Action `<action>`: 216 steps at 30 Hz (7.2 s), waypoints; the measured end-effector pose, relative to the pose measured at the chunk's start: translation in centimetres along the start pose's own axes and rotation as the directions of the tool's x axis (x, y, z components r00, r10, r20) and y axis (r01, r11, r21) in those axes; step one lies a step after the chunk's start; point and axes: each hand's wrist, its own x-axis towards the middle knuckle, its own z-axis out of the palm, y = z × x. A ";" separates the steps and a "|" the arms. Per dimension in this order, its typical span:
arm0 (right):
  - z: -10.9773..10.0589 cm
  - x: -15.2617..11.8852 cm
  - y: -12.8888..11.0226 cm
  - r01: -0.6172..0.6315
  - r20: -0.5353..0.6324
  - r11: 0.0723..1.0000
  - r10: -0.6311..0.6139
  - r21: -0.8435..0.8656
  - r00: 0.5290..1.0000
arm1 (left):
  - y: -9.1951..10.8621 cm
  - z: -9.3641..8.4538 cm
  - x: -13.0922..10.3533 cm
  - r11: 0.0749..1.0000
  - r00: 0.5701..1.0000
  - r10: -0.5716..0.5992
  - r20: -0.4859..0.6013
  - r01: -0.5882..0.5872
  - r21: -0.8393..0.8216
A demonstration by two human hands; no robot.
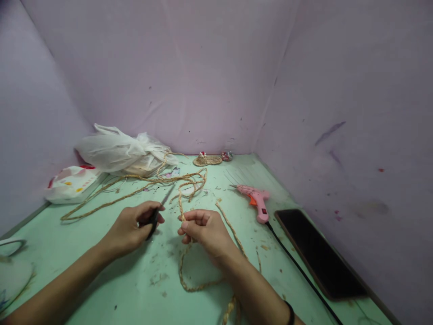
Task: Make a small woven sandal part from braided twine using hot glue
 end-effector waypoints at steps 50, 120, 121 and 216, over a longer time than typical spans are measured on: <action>0.6 0.3 1.4 0.207 -0.295 0.915 -0.316 -0.346 0.902 | 2.5 -1.0 -0.9 0.833 0.975 0.070 0.210 -0.173 0.526; 0.5 0.6 1.2 -0.025 -0.167 0.961 0.074 0.277 0.983 | 1.1 3.4 -0.3 0.174 0.734 -0.472 0.488 0.620 -0.765; 0.6 0.6 1.1 -0.047 -0.162 0.954 0.099 0.296 0.982 | 1.1 3.4 -0.3 0.190 0.734 -0.466 0.494 0.628 -0.755; 0.5 -0.1 0.1 0.040 -0.121 0.999 -0.037 0.018 0.992 | -2.4 -7.6 -0.8 0.421 0.912 -0.410 -0.016 0.205 0.884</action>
